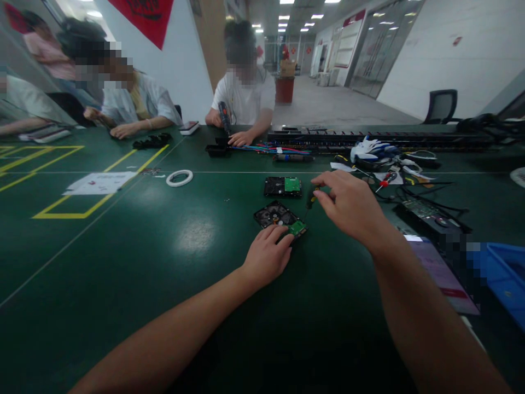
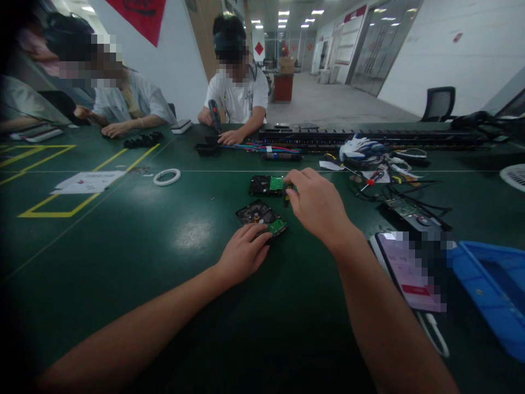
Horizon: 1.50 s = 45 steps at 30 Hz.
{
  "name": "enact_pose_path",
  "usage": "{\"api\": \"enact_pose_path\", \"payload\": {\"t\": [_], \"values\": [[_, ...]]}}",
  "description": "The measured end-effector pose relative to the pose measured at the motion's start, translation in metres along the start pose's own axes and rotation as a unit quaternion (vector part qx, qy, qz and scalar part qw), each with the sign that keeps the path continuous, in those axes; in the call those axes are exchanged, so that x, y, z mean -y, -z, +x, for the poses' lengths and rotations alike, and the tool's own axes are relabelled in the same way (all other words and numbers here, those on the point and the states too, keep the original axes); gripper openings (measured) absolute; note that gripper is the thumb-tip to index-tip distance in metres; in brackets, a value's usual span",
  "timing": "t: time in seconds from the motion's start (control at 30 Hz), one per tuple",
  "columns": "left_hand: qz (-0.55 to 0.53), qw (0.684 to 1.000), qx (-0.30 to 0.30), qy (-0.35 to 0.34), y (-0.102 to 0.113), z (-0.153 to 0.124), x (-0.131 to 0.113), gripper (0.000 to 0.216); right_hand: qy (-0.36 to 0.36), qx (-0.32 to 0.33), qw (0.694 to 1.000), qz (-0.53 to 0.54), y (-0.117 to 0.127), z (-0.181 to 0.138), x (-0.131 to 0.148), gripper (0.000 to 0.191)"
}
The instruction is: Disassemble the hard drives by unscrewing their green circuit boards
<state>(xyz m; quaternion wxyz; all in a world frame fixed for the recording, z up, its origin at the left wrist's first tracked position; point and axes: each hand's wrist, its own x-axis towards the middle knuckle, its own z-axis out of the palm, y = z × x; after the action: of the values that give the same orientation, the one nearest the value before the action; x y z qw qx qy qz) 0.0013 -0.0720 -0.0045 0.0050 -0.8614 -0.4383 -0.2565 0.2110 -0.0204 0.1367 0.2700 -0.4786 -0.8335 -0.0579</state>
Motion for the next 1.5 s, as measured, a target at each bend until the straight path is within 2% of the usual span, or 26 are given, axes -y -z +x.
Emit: {"api": "enact_pose_path", "payload": {"t": [0.3, 0.5, 0.8, 1.5], "values": [[0.005, 1.000, 0.001, -0.003, 0.0005, -0.0005, 0.0008, 0.032, -0.009, -0.011, 1.000, 0.006, -0.0017, 0.0001, 0.0004, 0.012], [0.003, 1.000, -0.001, -0.004, 0.0011, 0.0001, 0.0002, 0.032, 0.008, -0.003, 1.000, -0.003, 0.0002, 0.0001, 0.0006, 0.018], [0.001, 1.000, 0.002, -0.001, 0.0001, -0.0003, 0.0010, 0.033, -0.021, -0.013, 1.000, 0.015, -0.0026, 0.0008, 0.0008, 0.014], [0.001, 1.000, -0.009, -0.005, -0.0002, -0.0005, 0.0004, 0.032, 0.000, -0.002, 1.000, -0.017, -0.0009, 0.0002, -0.0008, 0.019]]}}
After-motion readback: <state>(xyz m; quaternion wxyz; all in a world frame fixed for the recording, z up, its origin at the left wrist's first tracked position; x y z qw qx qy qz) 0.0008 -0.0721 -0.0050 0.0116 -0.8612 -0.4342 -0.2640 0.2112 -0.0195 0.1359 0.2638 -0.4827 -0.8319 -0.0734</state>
